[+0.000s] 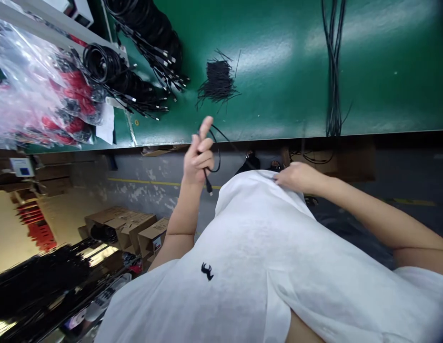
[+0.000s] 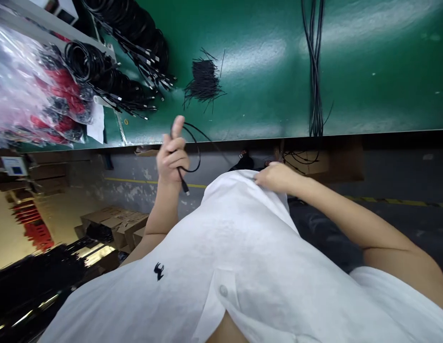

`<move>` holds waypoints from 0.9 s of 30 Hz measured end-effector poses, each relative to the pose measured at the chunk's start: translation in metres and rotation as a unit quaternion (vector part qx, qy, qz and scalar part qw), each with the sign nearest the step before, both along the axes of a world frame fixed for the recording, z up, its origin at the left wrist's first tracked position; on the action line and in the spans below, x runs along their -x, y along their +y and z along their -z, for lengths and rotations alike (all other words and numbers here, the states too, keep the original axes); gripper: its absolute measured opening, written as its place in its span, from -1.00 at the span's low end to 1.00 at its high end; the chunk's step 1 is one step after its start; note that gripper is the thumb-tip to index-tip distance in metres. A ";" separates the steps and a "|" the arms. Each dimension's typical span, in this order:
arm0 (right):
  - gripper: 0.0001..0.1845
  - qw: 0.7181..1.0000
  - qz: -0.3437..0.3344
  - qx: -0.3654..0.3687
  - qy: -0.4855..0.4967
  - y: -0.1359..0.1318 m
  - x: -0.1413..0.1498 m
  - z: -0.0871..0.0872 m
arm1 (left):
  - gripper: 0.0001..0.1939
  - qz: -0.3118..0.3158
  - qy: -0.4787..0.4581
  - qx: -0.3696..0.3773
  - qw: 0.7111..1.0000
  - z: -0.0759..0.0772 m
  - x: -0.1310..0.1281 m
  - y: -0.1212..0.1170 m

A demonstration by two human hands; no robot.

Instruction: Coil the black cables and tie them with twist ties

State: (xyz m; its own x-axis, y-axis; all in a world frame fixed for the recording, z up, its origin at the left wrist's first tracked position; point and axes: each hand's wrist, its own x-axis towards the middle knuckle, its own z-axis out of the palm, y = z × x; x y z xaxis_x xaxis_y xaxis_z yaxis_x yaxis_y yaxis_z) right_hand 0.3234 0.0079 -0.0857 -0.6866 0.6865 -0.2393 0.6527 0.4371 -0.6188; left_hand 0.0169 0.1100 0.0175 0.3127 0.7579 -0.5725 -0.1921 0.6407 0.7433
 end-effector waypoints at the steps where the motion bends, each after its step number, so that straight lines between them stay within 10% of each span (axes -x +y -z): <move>1: -0.62 0.998 -0.033 -0.002 0.046 -0.001 0.017 -0.017 | -0.60 0.032 0.016 0.009 0.999 0.007 -0.008 -0.005; 4: -0.55 0.989 -0.028 0.002 0.146 0.025 0.040 -0.054 | -0.61 0.160 0.023 0.026 0.987 0.028 -0.033 -0.025; 8: -0.54 0.984 0.053 0.026 0.169 0.069 0.011 -0.049 | -0.59 0.314 -0.075 0.096 0.942 0.031 -0.041 -0.041; 15: -0.59 0.980 0.186 0.006 0.073 0.083 -0.045 0.010 | -0.57 0.098 -0.084 0.183 0.975 0.031 -0.026 -0.024; 21: -0.62 0.961 0.269 -0.053 -0.038 0.094 -0.098 0.065 | -0.57 0.003 -0.045 0.073 0.996 0.003 -0.004 -0.023; 24: -0.64 0.960 0.254 -0.043 -0.112 0.074 -0.090 0.065 | -0.60 -0.066 -0.038 -0.007 0.997 -0.019 0.019 -0.017; 27: -0.66 0.991 0.083 -0.018 -0.105 0.035 -0.036 0.031 | -0.66 -0.116 -0.027 -0.049 0.992 -0.021 0.028 -0.010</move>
